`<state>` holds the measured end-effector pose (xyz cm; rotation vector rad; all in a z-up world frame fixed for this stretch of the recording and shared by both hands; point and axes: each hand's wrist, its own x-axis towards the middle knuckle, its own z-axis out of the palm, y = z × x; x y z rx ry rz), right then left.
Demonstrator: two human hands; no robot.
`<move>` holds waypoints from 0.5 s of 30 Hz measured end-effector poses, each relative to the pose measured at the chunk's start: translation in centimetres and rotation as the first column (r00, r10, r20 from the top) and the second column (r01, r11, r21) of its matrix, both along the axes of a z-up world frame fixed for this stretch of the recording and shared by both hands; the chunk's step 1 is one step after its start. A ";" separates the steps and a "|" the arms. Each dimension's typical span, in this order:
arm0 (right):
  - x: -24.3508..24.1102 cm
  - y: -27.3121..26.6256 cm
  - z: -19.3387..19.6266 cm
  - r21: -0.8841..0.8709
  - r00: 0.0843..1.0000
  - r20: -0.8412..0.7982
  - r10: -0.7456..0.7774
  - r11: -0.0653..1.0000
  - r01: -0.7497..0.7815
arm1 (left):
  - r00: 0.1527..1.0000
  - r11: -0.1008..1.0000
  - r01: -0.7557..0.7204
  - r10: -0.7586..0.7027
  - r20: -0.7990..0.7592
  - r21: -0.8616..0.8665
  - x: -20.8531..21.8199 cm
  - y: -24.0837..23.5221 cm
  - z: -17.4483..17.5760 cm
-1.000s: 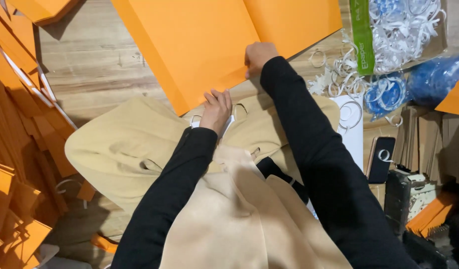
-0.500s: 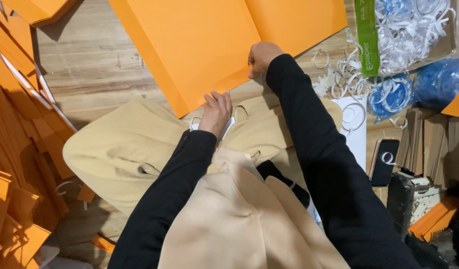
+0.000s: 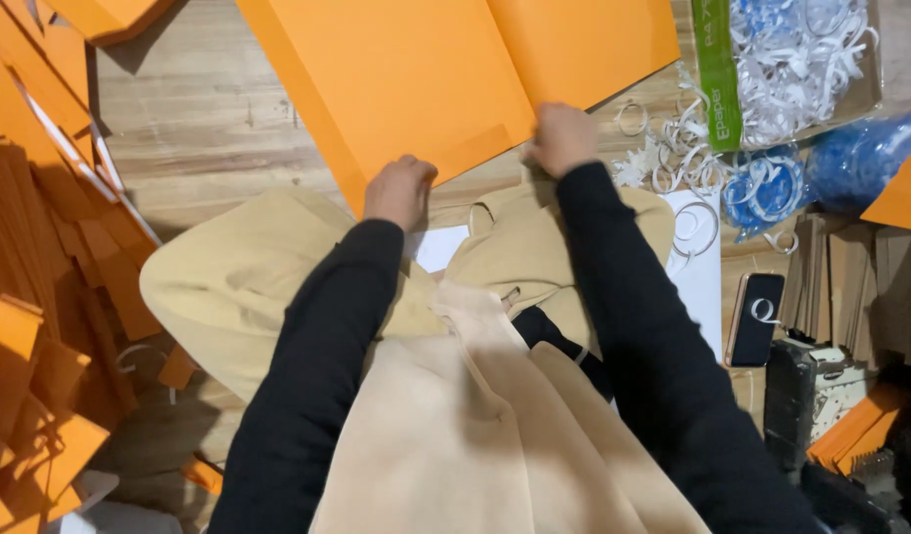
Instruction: Folding and assembling orange cardstock folders by hand using a creasing tool
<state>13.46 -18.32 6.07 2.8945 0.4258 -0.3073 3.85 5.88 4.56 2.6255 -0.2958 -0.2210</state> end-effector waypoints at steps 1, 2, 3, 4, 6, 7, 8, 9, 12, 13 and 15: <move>-1.5 -0.8 2.5 0.083 0.992 -0.099 -0.073 0.993 0.081 | 0.993 0.994 -0.094 0.090 -0.072 -0.054 0.4 0.5 -1.2; -3.2 -1.7 5.0 0.154 0.969 -0.204 -0.140 0.973 0.173 | 0.974 0.977 -0.186 0.170 -0.150 -0.103 0.7 0.9 -2.6; -3.7 -3.0 3.2 0.151 0.969 -0.205 -0.136 0.974 0.169 | 0.973 0.976 -0.191 0.174 -0.152 -0.106 1.0 0.9 -3.1; -4.1 -4.3 1.4 0.123 0.966 -0.202 -0.162 0.974 0.189 | 0.961 0.973 -0.224 0.213 -0.175 -0.046 1.4 1.1 -3.5; -4.6 -5.2 0.4 0.096 0.963 -0.198 -0.181 0.974 0.203 | 0.946 0.965 -0.261 0.258 -0.194 0.015 2.0 1.5 -3.2; -4.6 -4.9 1.1 0.101 0.969 -0.176 -0.173 0.976 0.193 | 0.922 0.949 -0.313 0.316 -0.224 0.049 2.2 1.7 -2.6; -5.0 -4.6 1.8 0.104 0.972 -0.162 -0.168 0.977 0.186 | 0.893 0.929 -0.359 0.369 -0.258 0.087 2.0 1.9 -2.1; -5.7 -2.8 2.7 0.103 0.972 -0.169 -0.165 0.978 0.184 | 0.890 0.928 -0.361 0.372 -0.265 0.090 2.0 2.3 -3.7; -7.4 3.2 4.3 0.388 0.980 -0.130 -0.151 0.902 0.191 | 0.900 0.936 -0.349 0.349 -0.259 0.049 2.9 3.3 -5.4; -8.4 5.7 4.0 0.479 0.986 -0.115 -0.119 0.863 0.161 | 0.889 0.944 -0.330 0.314 -0.333 0.007 2.9 3.7 -4.0; -10.9 10.1 2.9 0.569 0.991 -0.099 -0.087 0.812 0.128 | 0.872 0.948 -0.316 0.278 -0.403 -0.031 2.8 4.3 -2.9</move>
